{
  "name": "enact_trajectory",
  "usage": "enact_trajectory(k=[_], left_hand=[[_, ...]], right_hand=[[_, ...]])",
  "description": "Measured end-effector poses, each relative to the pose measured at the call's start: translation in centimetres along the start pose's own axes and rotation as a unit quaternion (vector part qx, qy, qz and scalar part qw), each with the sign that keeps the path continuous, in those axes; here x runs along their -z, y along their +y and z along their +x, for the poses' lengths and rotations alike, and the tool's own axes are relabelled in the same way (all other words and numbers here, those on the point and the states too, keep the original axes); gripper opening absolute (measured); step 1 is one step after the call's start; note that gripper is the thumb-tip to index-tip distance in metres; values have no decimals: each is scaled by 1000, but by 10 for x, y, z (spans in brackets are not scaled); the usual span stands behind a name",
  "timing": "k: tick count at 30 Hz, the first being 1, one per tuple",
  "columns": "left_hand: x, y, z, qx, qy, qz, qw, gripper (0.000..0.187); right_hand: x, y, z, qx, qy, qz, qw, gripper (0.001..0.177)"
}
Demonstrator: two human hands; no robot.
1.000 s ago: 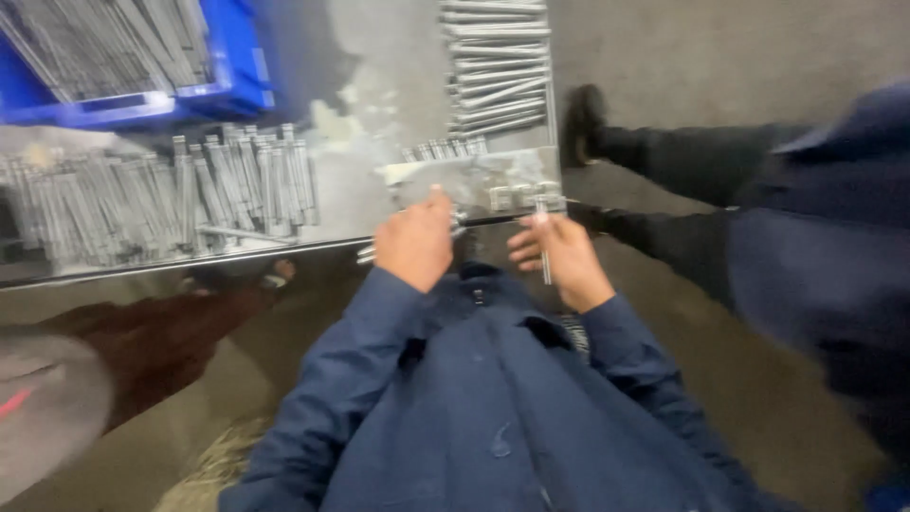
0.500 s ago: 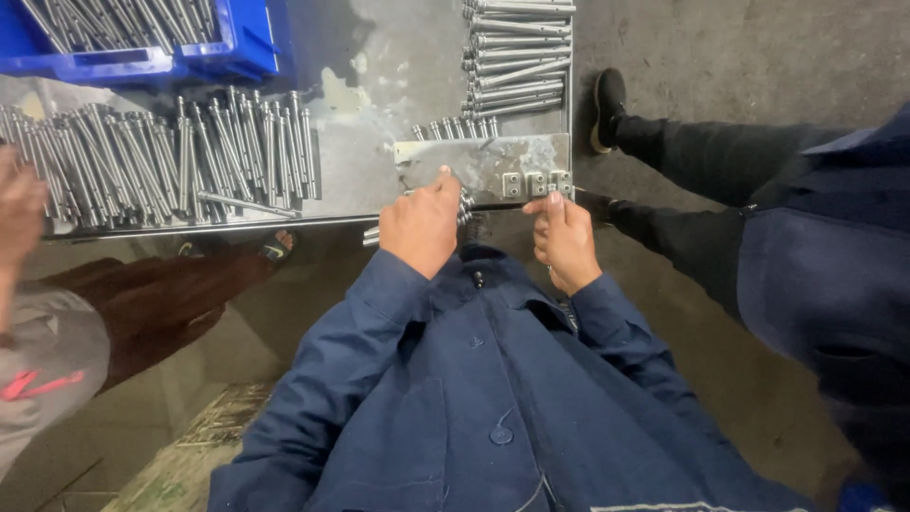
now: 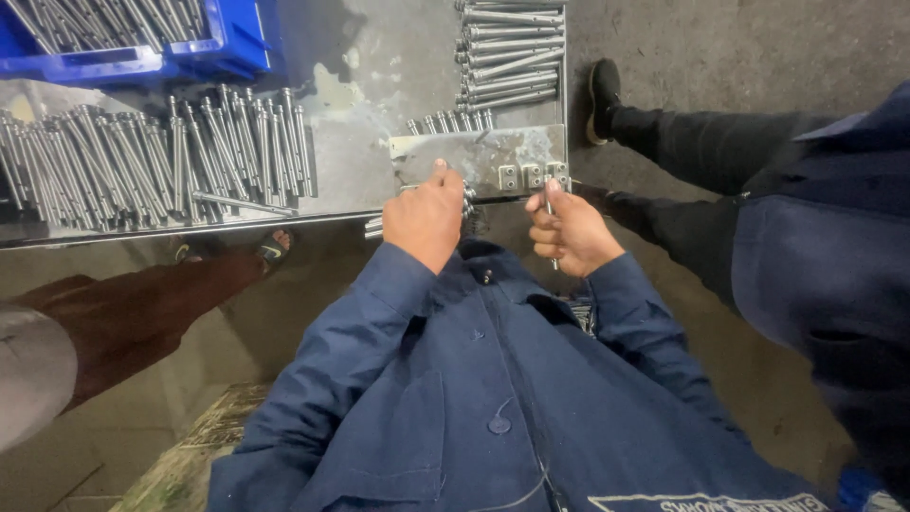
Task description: The person picks up metal rods from a table and places them into a metal jig with multiple holes. They repeatedly pick up rods, insert them into the jig, and then remove them to place them in a pile on the table. The process is repeated throughout the clip.
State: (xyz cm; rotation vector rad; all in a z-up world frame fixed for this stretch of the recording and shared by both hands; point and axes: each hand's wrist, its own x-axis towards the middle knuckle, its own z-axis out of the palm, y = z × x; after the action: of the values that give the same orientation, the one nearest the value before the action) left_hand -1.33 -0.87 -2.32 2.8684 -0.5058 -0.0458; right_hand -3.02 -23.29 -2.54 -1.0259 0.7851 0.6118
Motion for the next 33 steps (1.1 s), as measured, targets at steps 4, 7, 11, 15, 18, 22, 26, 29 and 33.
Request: enact_trajectory(k=[4,7,11,15,18,22,26,29,33], left_hand=[[-5,6,3,30,2,12,999,18],[-6,13,3,49,51,56,996,13],[-1,16,6,61,69,61,994,12],[5,17,9,37,56,46,997,12],[11,8,5,19,9,9,1000,17],[26,-8,5,41,-47,-43,997,34],[40,-28,3,138,-111,-309,934,46],[60,-33,0,226,-56,-522,820,26],[53,-30,-12,360,46,-709,604,22]], right_hand=[[-3,19,11,30,42,-26,998,40],[10,52,33,289,176,-300,892,46],[11,25,10,252,61,-176,950,45],[-15,-62,-75,330,-105,-150,926,56],[-51,-102,-95,470,15,-421,775,52],[-92,-112,-90,532,6,-493,689,29],[-119,-113,-83,590,-4,-447,672,27],[-113,-99,-56,599,12,-482,639,24],[-82,-63,-1,550,59,-608,569,25]])
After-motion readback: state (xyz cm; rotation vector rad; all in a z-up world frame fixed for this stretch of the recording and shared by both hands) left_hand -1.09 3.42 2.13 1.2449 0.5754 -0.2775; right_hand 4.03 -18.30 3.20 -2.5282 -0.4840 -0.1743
